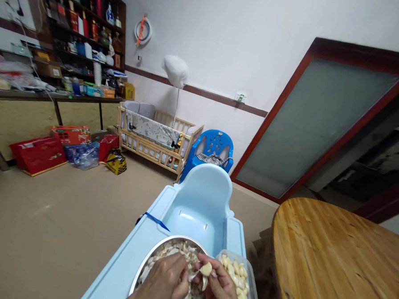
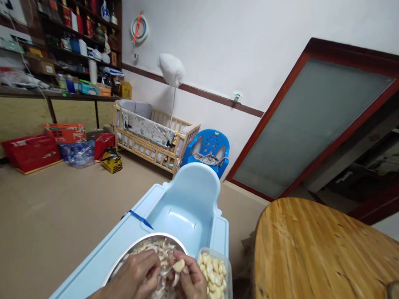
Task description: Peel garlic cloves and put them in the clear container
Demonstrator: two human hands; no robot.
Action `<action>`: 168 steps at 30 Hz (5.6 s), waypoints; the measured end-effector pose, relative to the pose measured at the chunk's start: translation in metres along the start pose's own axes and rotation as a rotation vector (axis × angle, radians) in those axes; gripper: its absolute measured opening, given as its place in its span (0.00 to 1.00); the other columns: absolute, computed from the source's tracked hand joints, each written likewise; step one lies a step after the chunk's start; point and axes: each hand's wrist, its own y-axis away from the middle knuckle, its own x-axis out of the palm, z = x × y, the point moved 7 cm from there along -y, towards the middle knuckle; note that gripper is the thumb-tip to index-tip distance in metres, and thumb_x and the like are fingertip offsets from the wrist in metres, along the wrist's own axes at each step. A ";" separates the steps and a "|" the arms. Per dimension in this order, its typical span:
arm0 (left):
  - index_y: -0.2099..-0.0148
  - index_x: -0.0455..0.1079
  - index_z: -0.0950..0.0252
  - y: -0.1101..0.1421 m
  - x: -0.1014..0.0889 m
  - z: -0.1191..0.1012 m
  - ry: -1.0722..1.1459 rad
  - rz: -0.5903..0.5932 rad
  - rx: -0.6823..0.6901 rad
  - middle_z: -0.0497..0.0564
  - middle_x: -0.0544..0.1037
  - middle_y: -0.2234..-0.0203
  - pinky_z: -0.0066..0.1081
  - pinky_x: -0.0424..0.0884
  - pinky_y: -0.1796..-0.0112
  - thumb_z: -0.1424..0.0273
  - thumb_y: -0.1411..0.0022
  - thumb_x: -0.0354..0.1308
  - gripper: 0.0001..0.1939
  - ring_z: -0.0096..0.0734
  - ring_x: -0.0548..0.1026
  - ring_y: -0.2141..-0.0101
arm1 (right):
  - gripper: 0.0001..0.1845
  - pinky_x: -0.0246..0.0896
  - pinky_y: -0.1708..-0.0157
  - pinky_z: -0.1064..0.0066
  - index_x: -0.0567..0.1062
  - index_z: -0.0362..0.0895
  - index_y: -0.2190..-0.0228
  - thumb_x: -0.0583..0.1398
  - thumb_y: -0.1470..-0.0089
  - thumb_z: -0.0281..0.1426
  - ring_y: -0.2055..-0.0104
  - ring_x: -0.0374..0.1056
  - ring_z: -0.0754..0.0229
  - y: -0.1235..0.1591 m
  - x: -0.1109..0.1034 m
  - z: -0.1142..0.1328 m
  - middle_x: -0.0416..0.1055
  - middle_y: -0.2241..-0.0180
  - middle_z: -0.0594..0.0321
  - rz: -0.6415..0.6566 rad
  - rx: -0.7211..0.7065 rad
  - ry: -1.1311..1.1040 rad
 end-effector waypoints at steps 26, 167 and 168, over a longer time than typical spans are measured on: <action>0.72 0.63 0.65 -0.006 0.004 -0.004 0.059 0.111 0.018 0.51 0.74 0.78 0.27 0.67 0.75 0.80 0.44 0.45 0.09 0.32 0.74 0.76 | 0.12 0.64 0.68 0.68 0.81 0.44 0.76 0.67 0.64 0.39 0.70 0.69 0.54 0.002 0.002 0.014 0.75 0.74 0.58 -0.045 -0.266 0.530; 0.58 0.69 0.63 0.001 -0.009 0.023 0.314 0.124 -0.212 0.51 0.77 0.66 0.34 0.71 0.64 0.82 0.56 0.48 0.22 0.37 0.75 0.65 | 0.11 0.57 0.81 0.76 0.74 0.43 0.81 0.70 0.70 0.33 0.81 0.62 0.64 -0.004 -0.009 0.013 0.67 0.84 0.69 -0.182 -0.282 0.406; 0.58 0.69 0.62 0.003 -0.008 0.022 0.306 0.121 -0.184 0.51 0.77 0.65 0.33 0.71 0.62 0.83 0.57 0.48 0.23 0.37 0.75 0.64 | 0.12 0.57 0.80 0.76 0.74 0.43 0.80 0.70 0.69 0.33 0.81 0.63 0.64 -0.004 -0.011 0.015 0.68 0.83 0.68 -0.192 -0.252 0.358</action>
